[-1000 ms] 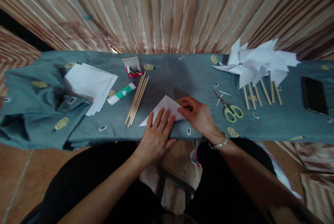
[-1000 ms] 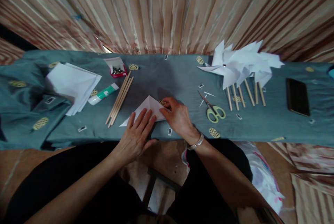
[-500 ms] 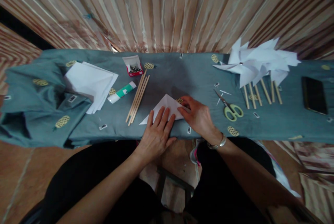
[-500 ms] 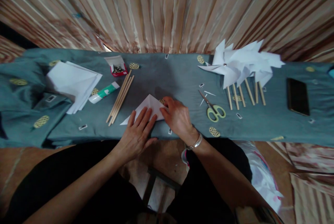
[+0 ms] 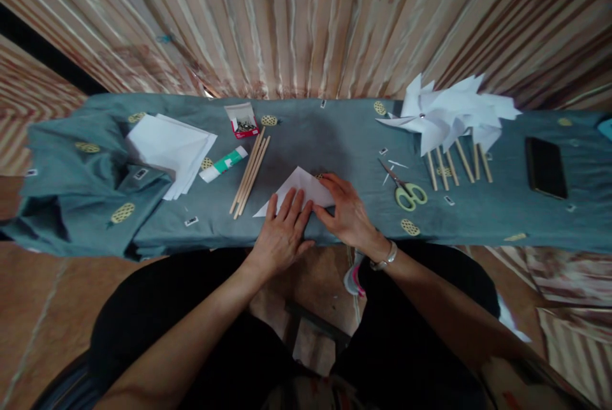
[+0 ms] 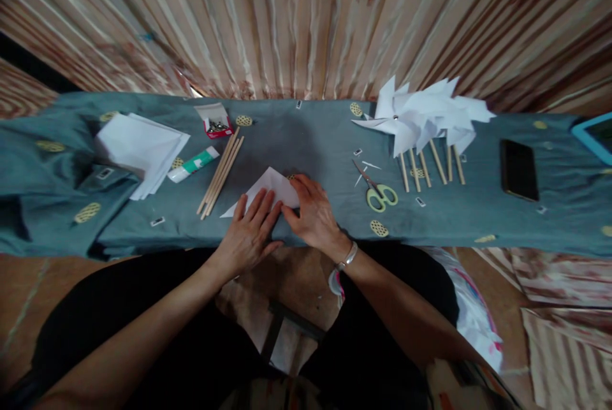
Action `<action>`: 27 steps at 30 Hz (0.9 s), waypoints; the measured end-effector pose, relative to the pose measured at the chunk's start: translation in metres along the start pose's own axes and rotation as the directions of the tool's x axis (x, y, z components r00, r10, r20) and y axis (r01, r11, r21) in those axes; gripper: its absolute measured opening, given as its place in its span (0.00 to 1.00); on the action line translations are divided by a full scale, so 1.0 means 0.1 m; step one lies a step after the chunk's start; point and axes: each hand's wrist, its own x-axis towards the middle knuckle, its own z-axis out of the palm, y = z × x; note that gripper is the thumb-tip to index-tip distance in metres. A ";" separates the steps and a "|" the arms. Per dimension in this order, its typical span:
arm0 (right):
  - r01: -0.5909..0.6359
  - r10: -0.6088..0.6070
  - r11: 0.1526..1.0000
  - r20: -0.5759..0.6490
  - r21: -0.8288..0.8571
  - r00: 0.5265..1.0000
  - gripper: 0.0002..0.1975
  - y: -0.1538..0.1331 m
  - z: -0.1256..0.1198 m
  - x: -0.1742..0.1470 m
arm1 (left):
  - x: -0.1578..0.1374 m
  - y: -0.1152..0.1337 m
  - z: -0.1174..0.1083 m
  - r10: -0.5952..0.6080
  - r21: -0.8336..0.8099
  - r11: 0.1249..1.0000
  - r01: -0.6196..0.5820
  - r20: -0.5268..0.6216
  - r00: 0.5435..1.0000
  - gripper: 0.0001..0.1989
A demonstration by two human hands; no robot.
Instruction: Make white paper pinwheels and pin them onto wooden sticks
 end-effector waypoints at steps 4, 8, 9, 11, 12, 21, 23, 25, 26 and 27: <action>-0.035 0.034 0.999 -0.010 -0.014 0.999 0.28 -0.03 0.06 0.02 | 0.02 0.02 -0.03 -0.018 0.005 1.000 0.017 0.028 0.999 0.39; -0.057 0.056 0.998 -0.027 -0.029 0.998 0.30 0.01 0.06 0.01 | 0.02 0.03 -0.07 -0.020 0.002 1.000 0.020 0.043 0.999 0.39; -0.063 0.062 0.997 -0.036 -0.034 0.997 0.30 0.04 0.05 0.00 | 0.01 0.02 -0.08 -0.018 0.001 1.000 0.018 0.045 0.999 0.39; -0.078 0.075 0.996 -0.054 -0.047 0.996 0.30 0.13 0.00 -0.03 | -0.05 0.00 -0.09 -0.018 -0.002 1.000 0.019 0.043 0.999 0.39; -0.085 0.082 0.995 -0.062 -0.052 0.995 0.30 0.17 -0.02 -0.05 | -0.09 -0.02 -0.09 -0.023 -0.006 1.000 0.023 0.038 0.999 0.39; -0.082 0.077 0.996 -0.100 -0.041 0.992 0.26 0.43 -0.21 -0.20 | -0.60 -0.20 -0.02 -0.133 -0.068 0.990 0.126 -0.107 0.985 0.40; -0.081 0.077 0.996 -0.100 -0.031 0.992 0.25 0.45 -0.23 -0.22 | -0.63 -0.20 -0.01 -0.150 -0.069 0.987 0.142 -0.116 0.982 0.41; -0.076 0.073 0.997 -0.102 -0.025 0.992 0.25 0.47 -0.23 -0.23 | -0.65 -0.19 0.00 -0.162 -0.062 0.986 0.156 -0.118 0.980 0.41; -0.073 0.070 0.997 -0.103 -0.024 0.992 0.25 0.47 -0.24 -0.23 | -0.66 -0.19 0.00 -0.166 -0.059 0.985 0.160 -0.123 0.978 0.40; -0.069 0.067 0.997 -0.104 -0.024 0.992 0.25 0.47 -0.24 -0.24 | -0.67 -0.18 0.00 -0.170 -0.056 0.985 0.164 -0.132 0.977 0.40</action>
